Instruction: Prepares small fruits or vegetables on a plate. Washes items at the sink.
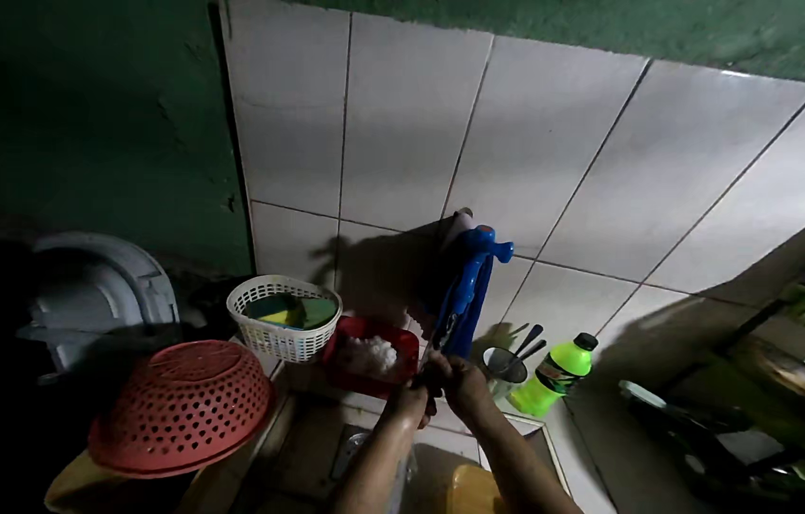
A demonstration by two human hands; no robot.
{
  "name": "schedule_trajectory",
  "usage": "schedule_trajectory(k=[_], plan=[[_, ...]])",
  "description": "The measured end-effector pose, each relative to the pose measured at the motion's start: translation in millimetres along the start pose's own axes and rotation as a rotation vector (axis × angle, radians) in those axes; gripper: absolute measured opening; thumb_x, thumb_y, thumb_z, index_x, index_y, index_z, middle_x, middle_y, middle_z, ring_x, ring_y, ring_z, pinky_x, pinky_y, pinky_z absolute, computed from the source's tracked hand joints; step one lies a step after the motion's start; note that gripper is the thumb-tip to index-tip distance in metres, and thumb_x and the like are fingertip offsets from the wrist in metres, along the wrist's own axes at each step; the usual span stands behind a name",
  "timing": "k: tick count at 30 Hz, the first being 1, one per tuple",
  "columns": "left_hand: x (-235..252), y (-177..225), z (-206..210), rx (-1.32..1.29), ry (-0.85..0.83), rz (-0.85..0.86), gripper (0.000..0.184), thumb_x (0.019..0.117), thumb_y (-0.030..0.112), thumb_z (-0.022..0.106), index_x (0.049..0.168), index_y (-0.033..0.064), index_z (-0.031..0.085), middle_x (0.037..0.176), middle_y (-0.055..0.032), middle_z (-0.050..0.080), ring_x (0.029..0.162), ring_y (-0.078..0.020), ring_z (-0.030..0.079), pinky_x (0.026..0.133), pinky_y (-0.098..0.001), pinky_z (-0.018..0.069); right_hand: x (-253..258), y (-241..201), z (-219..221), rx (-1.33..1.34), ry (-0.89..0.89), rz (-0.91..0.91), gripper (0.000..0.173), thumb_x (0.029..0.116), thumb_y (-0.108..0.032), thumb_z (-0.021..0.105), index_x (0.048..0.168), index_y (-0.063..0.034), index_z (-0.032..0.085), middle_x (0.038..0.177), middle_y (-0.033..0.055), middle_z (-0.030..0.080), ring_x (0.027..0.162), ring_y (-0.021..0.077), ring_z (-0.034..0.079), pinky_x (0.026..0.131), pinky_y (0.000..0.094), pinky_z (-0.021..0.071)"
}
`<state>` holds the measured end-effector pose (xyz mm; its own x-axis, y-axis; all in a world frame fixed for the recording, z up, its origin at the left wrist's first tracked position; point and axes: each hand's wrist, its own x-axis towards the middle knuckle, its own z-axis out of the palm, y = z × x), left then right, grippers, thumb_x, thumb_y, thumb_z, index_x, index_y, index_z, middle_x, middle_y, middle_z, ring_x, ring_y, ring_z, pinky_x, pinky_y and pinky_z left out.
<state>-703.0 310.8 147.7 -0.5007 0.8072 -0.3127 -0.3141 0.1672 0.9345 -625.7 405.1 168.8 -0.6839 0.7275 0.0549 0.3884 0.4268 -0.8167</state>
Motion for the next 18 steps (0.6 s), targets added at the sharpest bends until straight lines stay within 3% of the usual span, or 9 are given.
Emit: schedule_trajectory(k=[3, 6, 8, 13, 16, 17, 18], plan=[[7, 5, -1, -0.04, 0.003, 0.046, 0.026, 0.1107, 0.018, 0.044, 0.11, -0.0004, 0.062, 0.071, -0.0003, 0.057, 0.053, -0.0049, 0.049, 0.05, -0.0189, 0.0419, -3, -7, -1, 0.117, -0.071, -0.05, 0.031, 0.1098, -0.019, 0.048, 0.127, 0.002, 0.064, 0.109, 0.0163, 0.071, 0.098, 0.0231, 0.069, 0.092, 0.0425, 0.0552], [14, 7, -3, -0.035, -0.086, 0.173, 0.024, 0.1097, 0.016, 0.046, 0.116, -0.0015, 0.062, 0.076, -0.0014, 0.061, 0.063, -0.0063, 0.058, 0.063, -0.0214, 0.0498, -1, -19, -18, 0.057, 0.018, -0.053, 0.025, 0.1065, -0.018, 0.057, 0.118, -0.0007, 0.07, 0.105, 0.0154, 0.073, 0.094, 0.025, 0.069, 0.089, 0.0482, 0.0545], [12, 5, -8, 0.066, -0.149, 0.234, 0.023, 0.1088, 0.012, 0.046, 0.112, -0.0029, 0.063, 0.079, -0.0017, 0.062, 0.066, -0.0065, 0.059, 0.065, -0.0222, 0.0512, 0, -27, -33, 0.084, 0.092, -0.036, 0.027, 0.1084, -0.018, 0.052, 0.122, 0.0012, 0.066, 0.105, 0.0157, 0.071, 0.089, 0.0241, 0.068, 0.083, 0.0452, 0.0564], [1, -39, -34, 0.248, -0.215, 0.122, 0.021, 0.1066, 0.013, 0.051, 0.115, -0.0027, 0.062, 0.086, -0.0029, 0.065, 0.07, -0.0074, 0.062, 0.067, -0.0241, 0.0528, 5, -35, -76, 0.359, 0.289, 0.001, 0.032, 0.1115, -0.024, 0.045, 0.129, -0.0008, 0.058, 0.108, 0.0131, 0.071, 0.086, 0.0209, 0.073, 0.074, 0.0394, 0.0614], [3, -70, -58, 0.429, -0.231, 0.082, 0.026, 0.1016, 0.009, 0.059, 0.126, -0.0009, 0.063, 0.108, -0.0101, 0.07, 0.091, -0.0143, 0.069, 0.084, -0.0312, 0.0568, 7, -28, -67, 0.314, 0.245, 0.027, 0.031, 0.1115, -0.023, 0.045, 0.13, -0.0013, 0.058, 0.102, 0.0143, 0.068, 0.08, 0.0224, 0.071, 0.07, 0.0414, 0.0617], [3, -68, -62, 0.517, -0.256, 0.08, 0.033, 0.0999, 0.005, 0.06, 0.133, 0.0007, 0.06, 0.12, -0.0122, 0.069, 0.103, -0.0175, 0.068, 0.094, -0.0344, 0.0552, 6, -24, -53, 0.272, 0.155, 0.076, 0.031, 0.1111, -0.02, 0.046, 0.133, -0.0008, 0.057, 0.105, 0.0169, 0.068, 0.08, 0.0245, 0.07, 0.072, 0.0435, 0.061], [0, -60, -63, 0.594, -0.249, 0.061, 0.037, 0.0992, 0.004, 0.06, 0.136, 0.0026, 0.06, 0.124, -0.0123, 0.068, 0.107, -0.0185, 0.068, 0.096, -0.036, 0.0545, 5, -22, -35, 0.273, 0.037, 0.141, 0.031, 0.1108, -0.016, 0.045, 0.136, -0.0003, 0.053, 0.108, 0.0177, 0.065, 0.082, 0.0244, 0.068, 0.073, 0.0424, 0.0591]])
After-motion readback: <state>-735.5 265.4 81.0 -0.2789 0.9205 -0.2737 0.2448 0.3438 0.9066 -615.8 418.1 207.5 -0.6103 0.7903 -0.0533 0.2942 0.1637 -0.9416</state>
